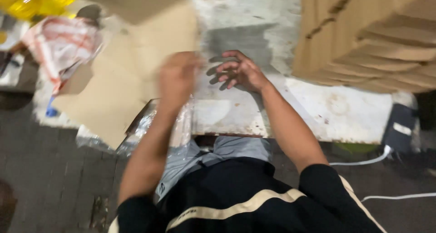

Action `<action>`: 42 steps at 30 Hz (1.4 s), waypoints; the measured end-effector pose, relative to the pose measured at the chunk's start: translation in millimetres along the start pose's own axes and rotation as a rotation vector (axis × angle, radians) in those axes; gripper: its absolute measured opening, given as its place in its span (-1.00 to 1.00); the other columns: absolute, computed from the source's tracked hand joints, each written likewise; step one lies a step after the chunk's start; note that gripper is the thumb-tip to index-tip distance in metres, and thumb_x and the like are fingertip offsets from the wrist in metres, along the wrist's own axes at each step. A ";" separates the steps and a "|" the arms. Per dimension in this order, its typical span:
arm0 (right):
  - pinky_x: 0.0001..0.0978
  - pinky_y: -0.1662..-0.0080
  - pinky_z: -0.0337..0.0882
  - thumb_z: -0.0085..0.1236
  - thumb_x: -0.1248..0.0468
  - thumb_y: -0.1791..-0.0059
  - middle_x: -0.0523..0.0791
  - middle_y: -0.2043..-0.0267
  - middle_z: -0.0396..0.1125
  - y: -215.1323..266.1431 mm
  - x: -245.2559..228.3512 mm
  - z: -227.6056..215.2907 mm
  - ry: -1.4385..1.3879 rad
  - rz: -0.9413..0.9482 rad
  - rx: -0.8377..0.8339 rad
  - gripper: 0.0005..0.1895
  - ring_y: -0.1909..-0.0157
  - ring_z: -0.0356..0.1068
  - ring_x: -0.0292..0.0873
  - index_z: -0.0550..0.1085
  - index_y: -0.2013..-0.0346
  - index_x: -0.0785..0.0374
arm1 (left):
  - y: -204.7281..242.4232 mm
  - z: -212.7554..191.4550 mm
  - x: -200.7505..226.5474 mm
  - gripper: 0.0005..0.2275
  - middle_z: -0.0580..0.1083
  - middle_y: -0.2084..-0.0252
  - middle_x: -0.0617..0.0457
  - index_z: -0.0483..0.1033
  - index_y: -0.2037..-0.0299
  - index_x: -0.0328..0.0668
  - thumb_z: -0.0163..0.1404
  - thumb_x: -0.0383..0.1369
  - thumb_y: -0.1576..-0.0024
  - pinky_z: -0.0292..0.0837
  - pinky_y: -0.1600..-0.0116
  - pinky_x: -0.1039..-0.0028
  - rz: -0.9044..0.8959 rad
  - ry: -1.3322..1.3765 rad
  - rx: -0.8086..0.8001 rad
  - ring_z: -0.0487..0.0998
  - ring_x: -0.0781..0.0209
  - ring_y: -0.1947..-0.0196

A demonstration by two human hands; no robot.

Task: The person folds flat cardboard pieces into small boxes by hand, tucking flaps and securing edges. Completed boxes are stacked on the right side of the table while more flat pieces remain on the left.

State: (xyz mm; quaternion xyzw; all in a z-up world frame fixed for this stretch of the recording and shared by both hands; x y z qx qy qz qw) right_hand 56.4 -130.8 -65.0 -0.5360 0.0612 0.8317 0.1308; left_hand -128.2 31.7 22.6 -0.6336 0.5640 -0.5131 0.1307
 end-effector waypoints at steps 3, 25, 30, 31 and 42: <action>0.04 0.10 0.58 0.07 -0.44 0.24 0.03 -0.09 0.38 -2.2 39.4 -28.4 -0.114 0.038 -0.137 0.08 0.00 0.48 0.06 -0.04 -0.39 -0.05 | 22.3 85.7 -8.4 -0.65 0.54 0.26 0.07 0.53 0.11 -0.01 0.30 -0.21 0.08 0.53 0.12 0.24 -0.261 -0.109 -0.379 0.58 -0.02 0.19; -0.42 0.49 0.37 0.23 0.09 -0.09 -0.08 0.55 0.35 -11.7 34.1 -116.0 0.761 -0.288 0.706 -0.71 0.54 0.38 -0.23 0.51 0.34 0.25 | -3.0 131.3 -38.0 -0.98 0.48 0.71 0.14 0.60 0.55 0.00 0.13 -0.35 0.11 0.44 0.44 0.53 -0.655 0.228 -0.078 0.55 0.28 0.63; -0.29 0.39 0.45 0.38 0.13 0.00 -0.03 0.38 0.46 -12.0 27.2 -95.6 0.811 -0.327 0.715 -0.76 0.33 0.41 -0.26 0.59 0.20 0.22 | -9.6 166.4 -40.3 -0.91 0.59 0.52 0.03 0.66 0.33 0.02 0.14 -0.32 0.01 0.56 0.33 0.40 -0.646 0.155 -0.220 0.66 0.06 0.40; -0.26 0.35 0.47 0.30 0.24 -0.02 0.00 0.31 0.47 -13.5 31.2 -98.6 0.808 -0.327 0.698 -0.81 0.30 0.43 -0.22 0.56 0.12 0.23 | -11.0 173.3 -43.4 -0.90 0.60 0.45 0.04 0.66 0.29 0.05 0.14 -0.30 -0.01 0.58 0.25 0.33 -0.626 0.136 -0.264 0.65 0.00 0.33; -0.41 0.34 0.53 0.13 0.42 -0.09 0.08 0.13 0.41 -28.1 0.0 -77.9 0.512 -0.249 0.506 -0.60 0.17 0.43 -0.15 0.28 -0.19 0.36 | -22.2 148.3 -59.4 -0.81 0.58 0.16 -0.17 0.59 0.03 -0.24 0.12 -0.48 -0.15 0.55 0.02 0.23 -0.526 0.505 -0.260 0.58 -0.09 0.07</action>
Point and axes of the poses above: each hand's wrist, its own y-axis away from the middle knuckle, its own z-axis out of the palm, x = y × z, the point moved 1 cm from there along -y, towards the middle knuckle
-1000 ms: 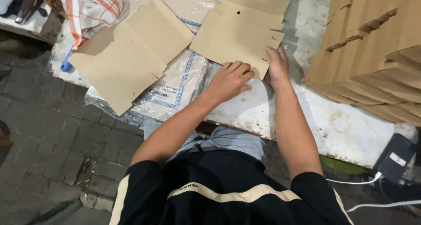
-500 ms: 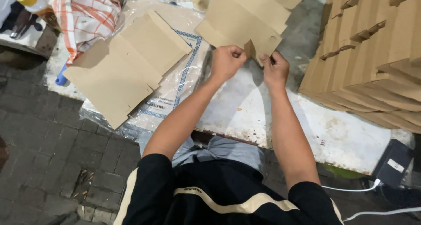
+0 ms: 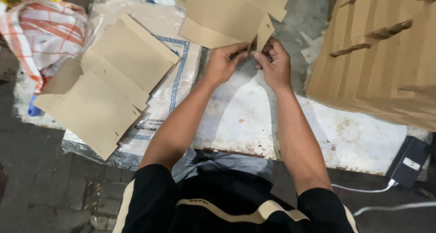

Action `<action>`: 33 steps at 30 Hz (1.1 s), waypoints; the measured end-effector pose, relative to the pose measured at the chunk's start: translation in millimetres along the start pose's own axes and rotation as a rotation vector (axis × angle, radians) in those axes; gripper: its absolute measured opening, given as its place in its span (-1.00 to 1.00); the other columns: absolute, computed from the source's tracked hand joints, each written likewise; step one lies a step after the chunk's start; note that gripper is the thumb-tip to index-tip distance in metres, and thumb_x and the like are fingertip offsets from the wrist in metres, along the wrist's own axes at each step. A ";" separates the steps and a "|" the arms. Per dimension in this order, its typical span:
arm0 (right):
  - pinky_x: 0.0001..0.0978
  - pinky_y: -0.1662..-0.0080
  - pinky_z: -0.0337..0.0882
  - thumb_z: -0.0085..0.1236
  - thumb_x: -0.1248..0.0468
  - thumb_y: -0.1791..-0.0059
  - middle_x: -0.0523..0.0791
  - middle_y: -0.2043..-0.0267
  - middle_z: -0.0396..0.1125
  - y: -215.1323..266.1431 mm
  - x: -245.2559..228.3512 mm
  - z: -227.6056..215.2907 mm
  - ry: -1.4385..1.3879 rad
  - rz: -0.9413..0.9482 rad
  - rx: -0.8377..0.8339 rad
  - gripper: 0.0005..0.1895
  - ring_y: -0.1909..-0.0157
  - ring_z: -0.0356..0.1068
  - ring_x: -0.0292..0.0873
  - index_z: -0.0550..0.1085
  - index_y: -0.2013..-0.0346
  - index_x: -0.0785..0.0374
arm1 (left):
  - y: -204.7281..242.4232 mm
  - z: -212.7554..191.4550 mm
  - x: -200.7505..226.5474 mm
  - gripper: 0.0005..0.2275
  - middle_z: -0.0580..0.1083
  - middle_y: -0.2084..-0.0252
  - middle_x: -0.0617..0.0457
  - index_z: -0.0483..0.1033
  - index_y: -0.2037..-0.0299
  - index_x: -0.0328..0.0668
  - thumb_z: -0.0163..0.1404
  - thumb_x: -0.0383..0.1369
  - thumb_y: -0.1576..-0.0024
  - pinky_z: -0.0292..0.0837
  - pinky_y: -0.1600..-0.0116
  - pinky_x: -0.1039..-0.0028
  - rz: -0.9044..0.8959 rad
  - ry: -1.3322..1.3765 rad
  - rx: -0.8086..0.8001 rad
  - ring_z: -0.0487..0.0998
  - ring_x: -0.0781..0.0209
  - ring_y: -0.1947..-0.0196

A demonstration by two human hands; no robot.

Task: The person folds flat cardboard pieces into small boxes by hand, tucking flaps and securing edges. Completed boxes are stacked on the right side of the table while more flat pieces remain on the left.

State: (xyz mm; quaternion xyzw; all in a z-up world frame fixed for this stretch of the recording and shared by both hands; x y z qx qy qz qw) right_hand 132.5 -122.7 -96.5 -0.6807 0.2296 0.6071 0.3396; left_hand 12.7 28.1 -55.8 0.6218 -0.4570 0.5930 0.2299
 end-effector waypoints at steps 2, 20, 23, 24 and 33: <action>-0.47 0.33 0.52 0.18 0.42 -0.06 0.04 0.15 0.42 -2.2 -12.0 2.3 0.048 -0.014 -0.023 -0.53 0.16 0.41 -0.19 0.25 -0.22 0.35 | -6.5 -1.2 6.9 -0.82 0.60 0.19 -0.13 0.62 0.06 -0.18 0.12 -0.50 -0.14 0.54 0.01 0.28 0.009 0.017 -0.036 0.60 -0.05 0.09; -0.48 0.29 0.51 0.19 0.47 0.02 -0.04 0.28 0.42 0.0 12.6 6.5 0.060 -0.047 0.075 -0.58 0.21 0.42 -0.23 0.22 -0.02 0.22 | 0.6 12.1 -18.8 -0.78 0.57 0.19 -0.27 0.57 0.02 -0.30 0.14 -0.50 -0.13 0.59 0.57 0.61 -0.185 0.266 -0.039 0.63 0.19 0.44; -0.51 0.27 0.50 0.20 0.43 0.03 -0.08 0.28 0.42 0.1 11.3 6.4 0.055 -0.031 0.062 -0.60 0.22 0.42 -0.27 0.21 0.03 0.18 | 1.5 11.9 -13.9 -0.78 0.56 0.17 -0.32 0.56 0.02 -0.33 0.14 -0.49 -0.14 0.59 0.55 0.60 -0.194 0.269 -0.058 0.63 0.17 0.43; -0.51 0.27 0.50 0.20 0.43 0.03 -0.08 0.28 0.42 0.7 11.7 5.9 0.060 -0.050 0.065 -0.60 0.22 0.42 -0.27 0.21 0.03 0.18 | 2.9 11.4 -11.7 -0.78 0.56 0.17 -0.32 0.56 0.02 -0.33 0.14 -0.49 -0.14 0.59 0.55 0.60 -0.175 0.270 -0.059 0.63 0.17 0.43; -0.44 0.25 0.51 0.25 0.29 0.00 -0.03 0.24 0.47 -14.4 18.8 -5.4 0.120 -0.014 0.043 -0.77 0.24 0.46 -0.25 0.41 0.13 0.27 | -9.8 7.4 -18.1 -0.79 0.55 0.25 -0.37 0.52 0.00 -0.43 0.05 -0.52 -0.18 0.58 0.57 0.49 -0.162 0.376 -0.037 0.62 0.08 0.47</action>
Point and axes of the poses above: each hand's wrist, its own y-axis away from the middle knuckle, its own z-axis out of the palm, x = y × z, the point moved 1 cm from there along -y, towards the middle knuckle
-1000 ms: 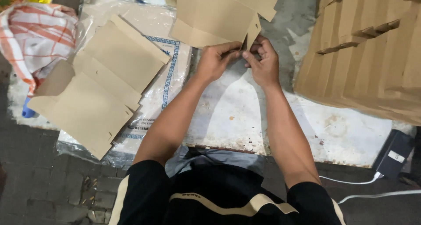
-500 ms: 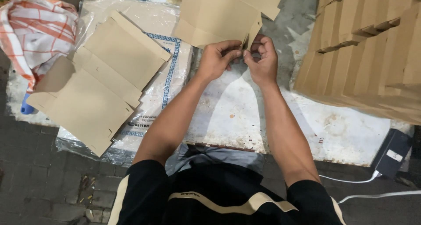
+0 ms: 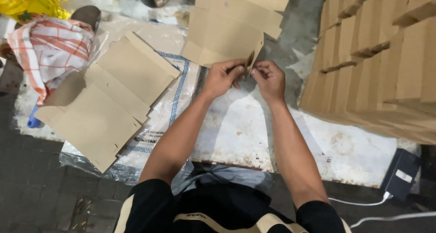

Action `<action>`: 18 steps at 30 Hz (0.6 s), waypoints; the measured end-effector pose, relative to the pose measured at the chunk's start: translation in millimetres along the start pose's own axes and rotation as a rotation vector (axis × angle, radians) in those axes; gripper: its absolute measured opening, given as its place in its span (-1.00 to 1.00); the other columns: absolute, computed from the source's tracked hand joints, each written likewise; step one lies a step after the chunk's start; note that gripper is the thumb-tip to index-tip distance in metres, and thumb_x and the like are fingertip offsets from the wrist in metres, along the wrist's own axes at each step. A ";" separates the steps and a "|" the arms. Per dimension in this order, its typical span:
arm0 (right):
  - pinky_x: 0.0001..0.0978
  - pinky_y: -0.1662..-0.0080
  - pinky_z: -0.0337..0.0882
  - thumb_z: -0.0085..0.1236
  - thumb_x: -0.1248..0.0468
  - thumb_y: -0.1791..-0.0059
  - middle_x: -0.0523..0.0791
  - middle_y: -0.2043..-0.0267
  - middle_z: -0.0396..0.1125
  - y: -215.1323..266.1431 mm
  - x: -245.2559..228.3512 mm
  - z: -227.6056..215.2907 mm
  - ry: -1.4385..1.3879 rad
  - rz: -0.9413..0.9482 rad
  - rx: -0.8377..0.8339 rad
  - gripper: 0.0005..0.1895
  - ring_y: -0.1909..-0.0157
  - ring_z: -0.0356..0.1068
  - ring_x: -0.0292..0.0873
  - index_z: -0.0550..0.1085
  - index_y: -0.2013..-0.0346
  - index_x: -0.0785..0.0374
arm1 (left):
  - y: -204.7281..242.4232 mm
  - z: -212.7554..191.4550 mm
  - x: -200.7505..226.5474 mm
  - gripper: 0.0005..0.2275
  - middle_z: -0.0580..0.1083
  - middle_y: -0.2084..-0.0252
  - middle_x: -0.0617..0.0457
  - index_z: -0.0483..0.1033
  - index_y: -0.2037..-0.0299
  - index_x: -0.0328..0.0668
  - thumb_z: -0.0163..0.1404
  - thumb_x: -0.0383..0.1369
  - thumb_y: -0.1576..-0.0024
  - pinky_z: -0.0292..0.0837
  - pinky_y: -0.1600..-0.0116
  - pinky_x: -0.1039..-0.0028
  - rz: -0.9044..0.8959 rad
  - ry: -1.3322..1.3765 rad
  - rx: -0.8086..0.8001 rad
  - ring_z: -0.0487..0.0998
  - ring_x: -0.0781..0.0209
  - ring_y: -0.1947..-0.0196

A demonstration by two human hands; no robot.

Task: The person folds flat cardboard pieces into small boxes by hand, tucking flaps and securing edges. Completed boxes are stacked on the right side of the table while more flat pieces remain on the left.

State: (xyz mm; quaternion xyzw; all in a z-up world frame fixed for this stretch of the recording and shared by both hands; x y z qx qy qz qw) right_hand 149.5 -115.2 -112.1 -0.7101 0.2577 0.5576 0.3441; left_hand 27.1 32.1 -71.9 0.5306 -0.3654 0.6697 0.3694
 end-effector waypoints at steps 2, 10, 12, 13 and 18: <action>-0.46 0.23 0.51 0.33 0.30 0.03 -0.04 0.23 0.47 10.3 1.3 -0.7 0.055 0.009 0.041 -0.84 0.21 0.48 -0.22 0.53 0.21 0.25 | 11.7 6.2 4.4 -0.79 0.56 0.35 -0.29 0.53 0.00 -0.39 0.00 -0.60 -0.17 0.52 0.63 0.56 0.011 -0.022 -0.015 0.57 0.15 0.57; -0.41 0.13 0.51 0.37 0.37 0.05 -0.04 0.23 0.26 9.7 -19.9 3.6 0.025 -0.051 -0.094 -0.82 0.17 0.44 -0.16 0.52 0.26 0.39 | 4.2 1.8 -28.2 -0.90 0.56 0.42 -0.19 0.58 0.21 -0.35 0.02 -0.57 -0.14 0.49 0.65 0.50 0.089 -0.197 0.077 0.60 0.17 0.55; -0.44 0.08 0.51 0.36 0.42 0.06 -0.07 0.25 0.28 10.5 -12.7 4.8 -0.049 0.004 -0.123 -0.81 0.16 0.46 -0.20 0.50 0.24 0.42 | 5.0 4.2 -33.8 -0.92 0.56 0.43 -0.13 0.58 0.24 -0.28 0.02 -0.52 -0.14 0.49 0.61 0.43 0.127 -0.320 0.097 0.61 0.15 0.57; -0.43 0.08 0.53 0.40 0.39 0.08 -0.03 0.25 0.31 9.9 -6.7 4.4 -0.085 0.033 -0.106 -0.71 0.18 0.46 -0.18 0.44 0.23 0.42 | 7.3 7.9 -31.4 -0.92 0.56 0.42 -0.13 0.58 0.24 -0.28 0.03 -0.53 -0.14 0.51 0.53 0.39 0.131 -0.352 0.096 0.62 0.12 0.55; -0.43 0.04 0.53 0.46 0.41 0.16 -0.06 0.24 0.35 12.6 -12.5 7.0 -0.190 0.078 -0.108 -0.61 0.12 0.48 -0.19 0.37 0.22 0.38 | 11.5 11.1 -13.8 -0.90 0.58 0.34 -0.17 0.61 0.20 -0.22 0.09 -0.46 -0.12 0.58 0.25 0.25 0.130 -0.479 0.093 0.64 -0.13 0.31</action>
Point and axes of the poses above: each hand's wrist, its own y-axis away from the middle knuckle, its own z-axis out of the palm, x = y × z, the point moved 1 cm from there along -y, towards the middle knuckle
